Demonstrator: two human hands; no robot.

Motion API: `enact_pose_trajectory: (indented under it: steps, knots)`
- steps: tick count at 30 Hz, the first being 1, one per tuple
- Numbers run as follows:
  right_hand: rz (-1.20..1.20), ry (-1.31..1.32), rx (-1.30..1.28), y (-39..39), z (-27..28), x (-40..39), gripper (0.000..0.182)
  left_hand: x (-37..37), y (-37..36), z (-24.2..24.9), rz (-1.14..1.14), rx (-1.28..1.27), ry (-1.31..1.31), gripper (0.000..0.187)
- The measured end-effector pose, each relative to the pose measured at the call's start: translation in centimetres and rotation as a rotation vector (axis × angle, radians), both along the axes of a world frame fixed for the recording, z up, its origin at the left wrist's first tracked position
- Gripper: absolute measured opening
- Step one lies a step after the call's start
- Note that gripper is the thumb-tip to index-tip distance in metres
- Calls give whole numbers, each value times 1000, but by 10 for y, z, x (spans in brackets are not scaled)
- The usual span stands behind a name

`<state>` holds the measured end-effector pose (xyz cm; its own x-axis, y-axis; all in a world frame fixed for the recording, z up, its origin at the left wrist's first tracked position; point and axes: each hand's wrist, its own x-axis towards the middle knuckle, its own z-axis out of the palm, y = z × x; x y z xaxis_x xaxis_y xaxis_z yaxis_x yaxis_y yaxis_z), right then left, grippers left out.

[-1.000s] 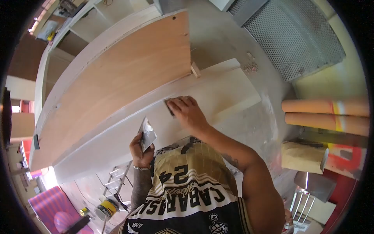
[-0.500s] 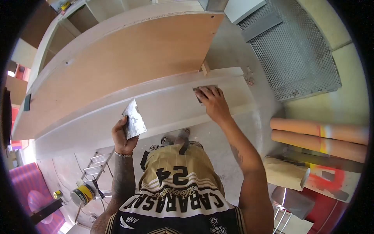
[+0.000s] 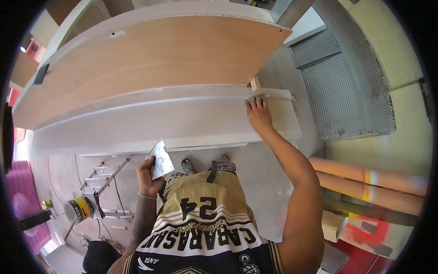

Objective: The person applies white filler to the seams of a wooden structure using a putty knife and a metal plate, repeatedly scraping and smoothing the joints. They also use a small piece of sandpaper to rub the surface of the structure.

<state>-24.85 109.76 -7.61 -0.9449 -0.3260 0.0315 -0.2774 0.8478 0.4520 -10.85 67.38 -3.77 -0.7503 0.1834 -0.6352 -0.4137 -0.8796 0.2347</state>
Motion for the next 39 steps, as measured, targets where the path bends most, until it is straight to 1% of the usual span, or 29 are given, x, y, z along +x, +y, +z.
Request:
enact_pose_trajectory:
  steps: [1,3,4,6,7,8,9,10,11,12,13,14,15,16,17,19,20,21,22,23,24,26,28,29,30,33,36,39]
  knots:
    - [-91,-29,95,0,2,3,39,2,1,0,5,-3,7,32]
    - [-127,-19,-63,1,20,12,39,5,5,3,20,-7,17,33]
    - [-134,-18,-144,-2,35,17,40,5,10,5,-15,10,29,34]
    - [-50,-39,-479,-16,71,32,48,0,24,12,-50,23,56,35]
    - [39,-97,-713,-27,89,40,55,-2,32,1,-57,80,33,34]
    - [131,-172,-946,-36,104,50,63,-7,49,9,-51,38,14,36]
    - [218,-177,-1081,-45,111,62,67,-15,68,37,-60,115,-12,34]
    - [296,-188,-1219,-53,116,75,72,-19,79,16,-116,161,4,33]
    - [384,-195,-1296,-59,118,84,74,-26,100,24,-142,148,15,31]
    - [450,-238,-1333,-59,116,91,74,-35,125,32,-177,133,21,29]
    - [504,-275,-1371,-54,115,97,74,-41,145,23,-258,217,86,35]
    - [446,-295,-1319,-40,117,101,73,-46,165,25,-267,313,125,34]
    - [382,-302,-1269,-21,120,102,72,-51,188,30,-218,234,97,35]
    - [316,-302,-1217,3,121,101,71,-52,198,37,-202,259,104,36]
    - [314,-309,-1015,44,115,96,69,-54,210,44,-189,288,113,37]
    - [51,-330,-1441,97,102,101,50,-53,241,68,-109,-29,380,33]
    - [-181,-404,-1832,114,96,106,43,-50,261,78,-71,-166,508,32]
    - [-439,-459,-2206,132,88,112,36,-44,274,85,-245,-786,566,35]
    - [-720,-486,-2566,149,89,117,30,-54,294,85,-118,-1021,1032,36]
    - [-886,-659,-2803,156,93,121,23,-65,314,85,53,-1226,1506,37]
    - [-916,-988,-2795,162,97,120,32,-64,330,88,-3,-1358,1608,38]
    - [-810,-1108,-2940,159,109,130,37,-61,351,96,-111,-1640,1801,39]
    - [-836,-1330,-3130,175,117,122,39,-56,363,88,-239,-1708,1688,37]
    - [-934,-1494,-3242,183,119,112,39,-53,363,85,-306,-1747,1626,37]
    - [-731,-1542,-3303,194,113,109,41,-52,357,93,-356,-1821,1616,35]
    - [-457,-950,-3163,207,133,83,43,-43,335,79,-446,-1941,1574,32]
    - [-199,-601,-2188,234,92,39,37,-29,319,57,-342,-1832,1299,30]
    - [271,-446,-1353,222,89,-23,39,-15,325,58,-38,-1548,995,32]
